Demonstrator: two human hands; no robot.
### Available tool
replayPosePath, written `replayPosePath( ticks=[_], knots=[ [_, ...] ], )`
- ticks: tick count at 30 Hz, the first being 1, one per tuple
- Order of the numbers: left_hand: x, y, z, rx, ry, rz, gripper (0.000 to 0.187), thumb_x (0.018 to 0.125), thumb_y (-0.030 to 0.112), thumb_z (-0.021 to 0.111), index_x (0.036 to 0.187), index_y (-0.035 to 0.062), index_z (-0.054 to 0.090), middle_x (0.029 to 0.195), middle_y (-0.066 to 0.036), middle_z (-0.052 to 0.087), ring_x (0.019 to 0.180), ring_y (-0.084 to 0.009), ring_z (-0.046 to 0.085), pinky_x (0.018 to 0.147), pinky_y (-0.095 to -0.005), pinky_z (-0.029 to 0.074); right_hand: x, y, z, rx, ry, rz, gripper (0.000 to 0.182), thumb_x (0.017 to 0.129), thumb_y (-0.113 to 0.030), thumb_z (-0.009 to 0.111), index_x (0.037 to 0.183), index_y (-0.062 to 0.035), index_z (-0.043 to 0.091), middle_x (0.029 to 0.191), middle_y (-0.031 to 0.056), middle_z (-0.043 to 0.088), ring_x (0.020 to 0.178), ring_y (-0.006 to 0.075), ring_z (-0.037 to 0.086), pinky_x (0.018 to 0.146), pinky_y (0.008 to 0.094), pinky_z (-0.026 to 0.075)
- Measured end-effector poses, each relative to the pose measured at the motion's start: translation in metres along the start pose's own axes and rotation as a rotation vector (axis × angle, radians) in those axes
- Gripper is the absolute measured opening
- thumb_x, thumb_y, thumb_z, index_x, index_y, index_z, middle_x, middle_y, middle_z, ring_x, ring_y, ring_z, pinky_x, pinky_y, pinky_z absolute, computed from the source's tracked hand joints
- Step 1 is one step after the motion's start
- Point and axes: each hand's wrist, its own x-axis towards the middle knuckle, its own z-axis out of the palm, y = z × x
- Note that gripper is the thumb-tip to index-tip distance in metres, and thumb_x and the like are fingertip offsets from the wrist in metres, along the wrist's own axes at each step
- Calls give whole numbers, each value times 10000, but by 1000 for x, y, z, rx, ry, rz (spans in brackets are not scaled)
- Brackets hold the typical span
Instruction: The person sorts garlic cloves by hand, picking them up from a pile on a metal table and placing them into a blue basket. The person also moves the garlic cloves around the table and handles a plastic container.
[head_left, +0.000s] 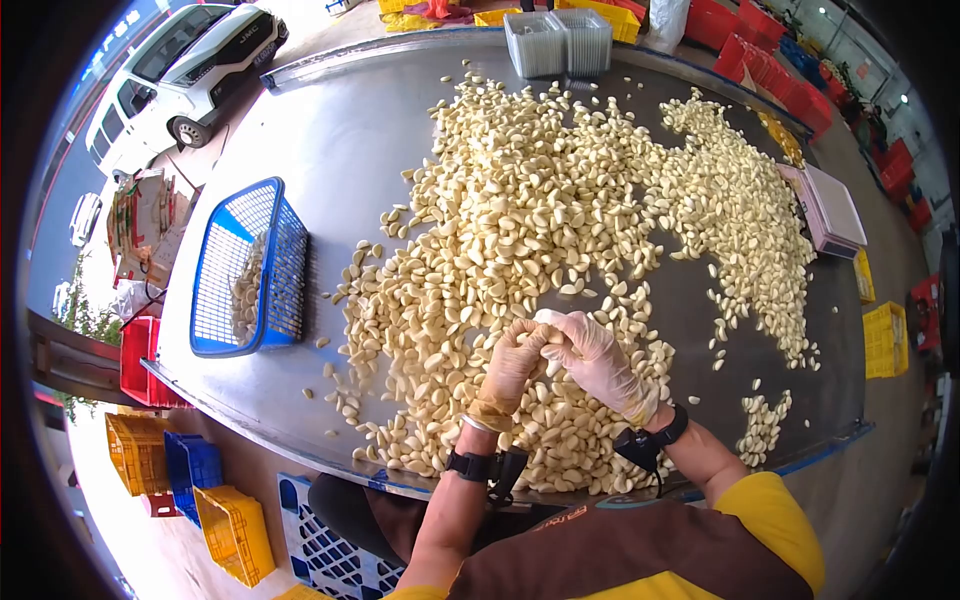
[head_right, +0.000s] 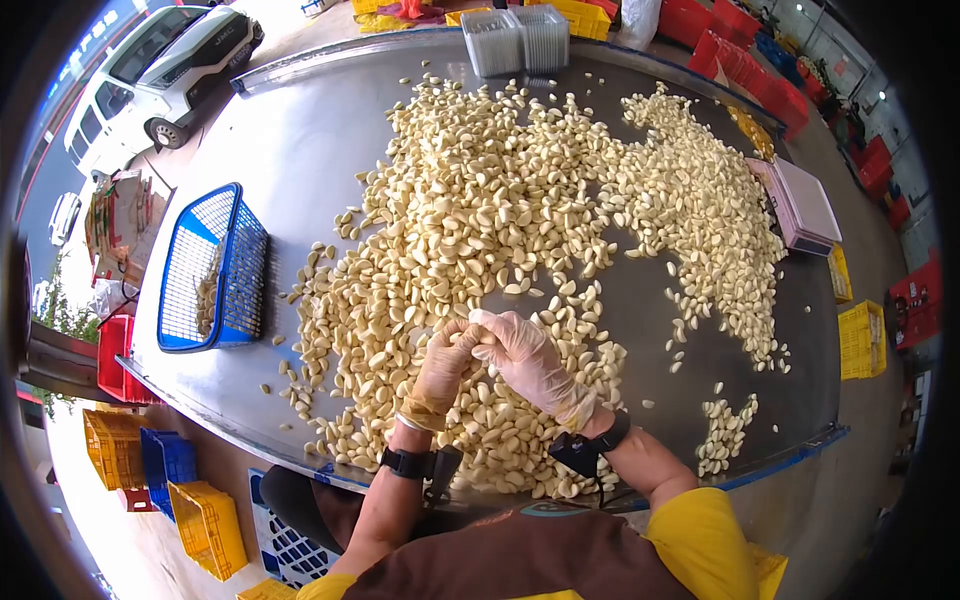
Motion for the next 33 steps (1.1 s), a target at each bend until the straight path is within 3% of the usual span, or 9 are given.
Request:
replayPosePath(
  ticks=[3,13,16,23,28,29,30,32,33],
  knots=[
    [0,6,0,233,103,54,201,968,266,671,931,74,623,669,42,567,530,-26,463,464,-174,350,4,0,4,-50,76,-74,410,864,-98,706,1253,-79,578,943,99,604,848,293,606,751,398,490],
    [-6,0,8,-5,-30,107,277,1008,315,599,877,75,643,607,72,465,495,-24,353,446,-193,251,3,-15,2,61,84,-7,382,915,-65,650,1292,-86,593,912,116,616,830,303,617,724,373,505],
    [-1,-10,1,-252,-123,103,307,1026,334,549,819,107,561,567,72,365,469,-51,273,450,-239,204,4,-6,19,-10,165,-113,448,873,-40,671,1306,-138,610,922,85,602,826,274,595,728,364,496],
    [3,-26,-3,-415,-229,20,376,1037,421,477,784,148,531,553,69,378,474,-66,294,481,-243,234,6,28,23,55,140,-370,429,851,21,665,1243,-151,632,932,44,598,844,234,606,738,331,520],
    [4,5,-29,-585,-32,49,193,1033,286,522,916,137,559,597,75,402,471,-44,295,407,-210,221,0,26,12,478,10,96,252,991,-73,578,1240,-70,614,1128,70,648,961,152,617,828,283,507],
    [1,19,-44,-579,17,135,160,1024,261,533,926,140,566,597,75,404,456,-38,303,399,-205,223,-4,34,7,520,-157,142,316,953,-56,615,1268,-81,609,1145,91,649,1019,201,622,892,317,502],
    [-5,42,-53,-582,150,219,164,1012,259,547,896,147,578,582,79,393,442,-37,309,393,-212,228,-6,38,2,252,-248,0,348,930,-53,633,1276,-88,610,1163,100,648,1053,230,616,932,337,489],
    [-24,95,-93,-452,138,356,129,1026,243,515,930,162,548,619,92,394,469,-33,307,409,-194,232,-17,34,-16,-311,-384,-293,469,869,-67,674,1327,-124,592,1209,120,643,1133,303,594,1013,380,452],
    [-36,131,-108,-408,238,415,131,1019,249,530,932,152,549,622,84,399,477,-28,307,410,-185,230,-17,36,-17,-299,-399,-300,469,869,-67,674,1327,-124,592,1209,120,643,1133,303,594,1013,380,452]
  ],
)
